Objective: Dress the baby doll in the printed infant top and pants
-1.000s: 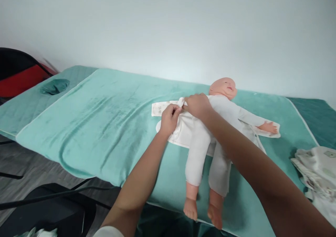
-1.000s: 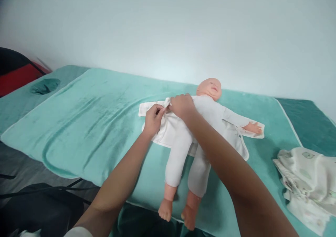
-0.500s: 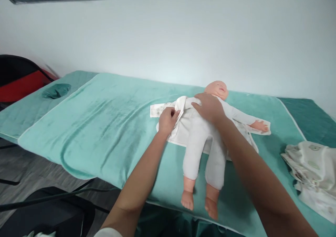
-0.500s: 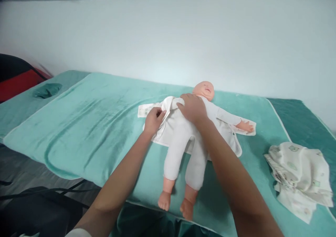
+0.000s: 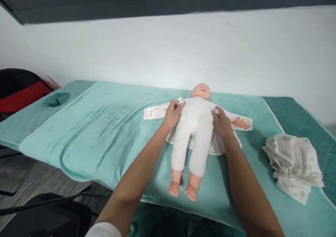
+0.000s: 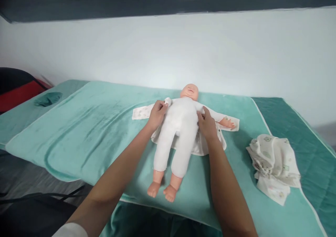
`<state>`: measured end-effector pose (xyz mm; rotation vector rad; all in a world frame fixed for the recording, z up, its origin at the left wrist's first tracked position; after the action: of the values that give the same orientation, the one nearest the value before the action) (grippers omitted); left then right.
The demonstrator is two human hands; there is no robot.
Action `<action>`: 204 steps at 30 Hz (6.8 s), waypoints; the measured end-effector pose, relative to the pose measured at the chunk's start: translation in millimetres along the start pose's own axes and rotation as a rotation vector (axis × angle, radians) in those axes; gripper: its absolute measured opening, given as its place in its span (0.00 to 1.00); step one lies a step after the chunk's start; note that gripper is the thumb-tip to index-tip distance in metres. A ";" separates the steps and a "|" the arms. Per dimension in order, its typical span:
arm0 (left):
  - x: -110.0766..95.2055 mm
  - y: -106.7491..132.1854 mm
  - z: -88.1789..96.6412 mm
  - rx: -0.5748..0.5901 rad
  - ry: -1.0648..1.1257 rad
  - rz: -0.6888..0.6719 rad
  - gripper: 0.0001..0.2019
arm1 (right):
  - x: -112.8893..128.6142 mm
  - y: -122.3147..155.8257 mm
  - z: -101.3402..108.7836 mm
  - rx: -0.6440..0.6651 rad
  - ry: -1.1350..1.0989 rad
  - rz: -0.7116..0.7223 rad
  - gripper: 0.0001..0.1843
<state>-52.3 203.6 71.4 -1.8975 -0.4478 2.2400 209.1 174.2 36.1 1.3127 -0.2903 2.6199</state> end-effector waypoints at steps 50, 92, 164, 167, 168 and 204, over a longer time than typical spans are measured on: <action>18.3 136.2 55.6 -0.012 -0.362 0.214 0.08 | -72.0 -32.0 56.5 -0.342 -0.174 -0.207 0.22; -53.3 -13.8 -219.1 0.779 -1.110 -0.399 0.19 | -42.7 -23.5 41.5 -0.081 0.015 -0.074 0.31; 18.3 139.7 59.2 0.266 -0.719 -0.063 0.12 | 5.8 105.0 -6.4 0.177 0.133 0.535 0.27; 18.8 138.7 55.2 0.264 -0.787 -0.103 0.11 | 5.3 110.4 -10.0 0.037 0.310 0.451 0.19; 18.0 138.0 52.4 0.259 -0.805 -0.120 0.11 | 7.7 110.3 -12.5 0.026 0.344 0.432 0.16; 79.2 32.1 129.0 -0.080 -0.975 0.132 0.30 | -97.5 12.7 101.1 -0.458 0.096 -0.162 0.19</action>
<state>-190.9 183.7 5.6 -0.7285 -0.5279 3.1492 340.4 127.2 15.9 1.0060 -0.6877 2.2873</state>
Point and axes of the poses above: each hand's wrist, its own y-axis away from the middle knuckle, its own z-axis out of the back of the hand, x = y × z, the point moved 8 cm from there along -y, towards the middle knuckle, and after that the axes turned 2 degrees about -z, right-handed, at the moved point
